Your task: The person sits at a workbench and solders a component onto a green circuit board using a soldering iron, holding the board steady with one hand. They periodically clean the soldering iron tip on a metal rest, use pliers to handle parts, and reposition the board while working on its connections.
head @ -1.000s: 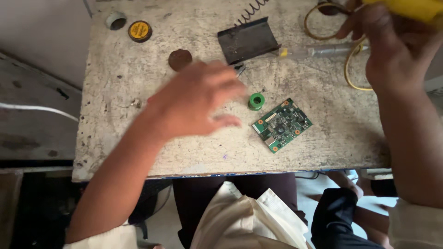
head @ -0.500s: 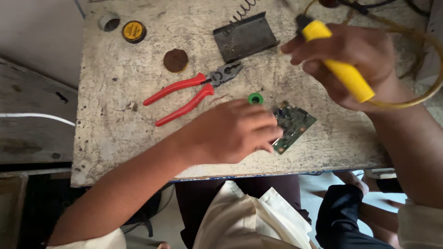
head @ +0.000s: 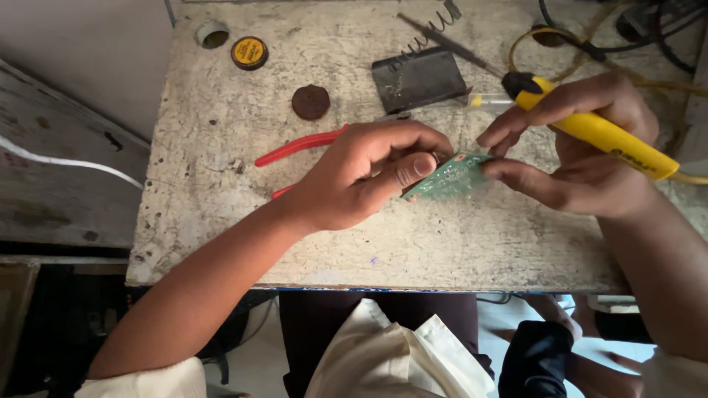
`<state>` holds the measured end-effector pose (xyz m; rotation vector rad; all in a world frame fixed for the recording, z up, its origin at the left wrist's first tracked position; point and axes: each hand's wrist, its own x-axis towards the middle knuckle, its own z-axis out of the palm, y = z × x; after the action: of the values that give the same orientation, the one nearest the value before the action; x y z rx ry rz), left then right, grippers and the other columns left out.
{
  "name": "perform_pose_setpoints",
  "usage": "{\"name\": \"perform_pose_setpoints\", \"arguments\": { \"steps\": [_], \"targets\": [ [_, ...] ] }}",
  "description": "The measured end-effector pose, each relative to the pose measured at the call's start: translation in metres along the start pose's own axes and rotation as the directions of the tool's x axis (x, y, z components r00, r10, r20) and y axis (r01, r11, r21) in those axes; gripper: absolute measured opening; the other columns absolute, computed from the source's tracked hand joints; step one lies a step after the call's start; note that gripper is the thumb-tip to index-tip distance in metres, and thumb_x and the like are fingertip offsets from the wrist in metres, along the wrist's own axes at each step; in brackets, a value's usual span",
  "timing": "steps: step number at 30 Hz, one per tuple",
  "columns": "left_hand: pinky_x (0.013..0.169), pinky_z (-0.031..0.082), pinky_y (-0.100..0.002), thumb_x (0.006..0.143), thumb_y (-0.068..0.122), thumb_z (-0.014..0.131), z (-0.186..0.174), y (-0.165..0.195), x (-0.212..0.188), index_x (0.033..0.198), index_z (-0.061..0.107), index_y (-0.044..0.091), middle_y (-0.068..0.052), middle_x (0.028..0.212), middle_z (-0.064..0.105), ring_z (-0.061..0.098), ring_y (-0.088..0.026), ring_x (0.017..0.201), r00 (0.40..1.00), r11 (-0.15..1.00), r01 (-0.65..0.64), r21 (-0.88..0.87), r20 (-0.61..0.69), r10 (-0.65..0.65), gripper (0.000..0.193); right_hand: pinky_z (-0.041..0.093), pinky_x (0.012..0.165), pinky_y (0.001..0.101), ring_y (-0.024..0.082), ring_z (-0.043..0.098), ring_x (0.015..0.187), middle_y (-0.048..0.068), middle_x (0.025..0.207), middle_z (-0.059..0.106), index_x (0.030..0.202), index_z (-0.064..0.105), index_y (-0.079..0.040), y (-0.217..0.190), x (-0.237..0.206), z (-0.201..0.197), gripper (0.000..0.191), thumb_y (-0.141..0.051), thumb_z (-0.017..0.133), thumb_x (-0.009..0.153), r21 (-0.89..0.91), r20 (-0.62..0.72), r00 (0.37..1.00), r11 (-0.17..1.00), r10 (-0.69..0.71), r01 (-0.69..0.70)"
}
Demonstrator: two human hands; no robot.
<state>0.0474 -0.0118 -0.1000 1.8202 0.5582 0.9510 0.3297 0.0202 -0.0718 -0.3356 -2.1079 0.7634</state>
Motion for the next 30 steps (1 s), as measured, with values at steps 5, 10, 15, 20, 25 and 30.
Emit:
{"name": "perform_pose_setpoints", "arguments": {
  "steps": [5,10,15,20,25,30],
  "targets": [
    [0.065,0.055,-0.025,0.109,0.037,0.057,-0.002,-0.001,0.001,0.126,0.071,0.005,-0.003,0.098,0.073,0.064,-0.008,0.074,0.993,0.984,-0.111,0.138,-0.02,0.115,0.038,0.07,0.079,0.0398,0.034,0.076,0.095,0.023,0.098,0.067,0.116,0.038,0.001,0.004,-0.001,0.002,0.051,0.003,0.077,0.082,-0.061,-0.012,0.996,0.994,-0.087,0.086],
    [0.065,0.056,-0.026,0.106,0.032,0.072,-0.002,0.001,0.001,0.127,0.07,0.005,-0.005,0.101,0.074,0.069,-0.011,0.075,0.94,0.85,-0.304,0.429,-0.013,0.342,0.034,0.068,0.072,0.0356,0.031,0.076,0.09,0.022,0.095,0.059,0.114,0.037,0.005,0.006,-0.003,0.002,0.053,0.003,0.079,0.082,-0.106,-0.078,0.96,0.959,-0.271,0.262],
    [0.069,0.059,-0.024,0.108,0.027,0.076,-0.001,0.001,-0.006,0.129,0.068,0.006,-0.006,0.108,0.074,0.072,-0.011,0.083,0.881,0.74,-0.411,0.532,0.021,0.473,0.03,0.065,0.066,0.0362,0.031,0.077,0.083,0.023,0.088,0.063,0.112,0.041,0.005,0.008,-0.011,-0.002,0.054,0.002,0.083,0.078,-0.21,-0.074,0.935,0.922,-0.346,0.325],
    [0.061,0.052,-0.025,0.108,0.017,0.076,0.002,-0.006,-0.001,0.13,0.068,0.012,-0.003,0.108,0.074,0.068,-0.013,0.086,0.807,0.631,-0.505,0.589,0.06,0.588,0.024,0.062,0.058,0.033,0.025,0.077,0.073,0.023,0.082,0.069,0.105,0.05,-0.004,0.015,-0.015,-0.006,0.042,0.0,0.083,0.079,-0.257,-0.022,0.894,0.867,-0.447,0.428],
    [0.065,0.051,-0.026,0.11,0.011,0.071,0.001,-0.002,-0.004,0.132,0.07,0.021,0.003,0.109,0.071,0.065,-0.011,0.091,0.753,0.484,-0.519,0.704,0.109,0.649,0.024,0.059,0.054,0.0268,0.016,0.07,0.068,0.02,0.09,0.072,0.099,0.053,-0.005,-0.001,-0.011,-0.011,0.036,-0.003,0.085,0.082,-0.309,0.153,0.877,0.821,-0.455,0.479],
    [0.077,0.054,-0.026,0.109,0.015,0.07,-0.002,0.01,-0.011,0.137,0.069,0.025,0.01,0.11,0.065,0.062,-0.011,0.102,0.738,0.38,-0.495,0.782,0.148,0.658,0.03,0.061,0.065,0.0311,0.023,0.073,0.082,0.015,0.095,0.072,0.093,0.063,-0.015,-0.041,-0.01,-0.015,0.028,-0.006,0.086,0.08,-0.501,0.34,0.864,0.706,-0.372,0.501]
  ]
}}
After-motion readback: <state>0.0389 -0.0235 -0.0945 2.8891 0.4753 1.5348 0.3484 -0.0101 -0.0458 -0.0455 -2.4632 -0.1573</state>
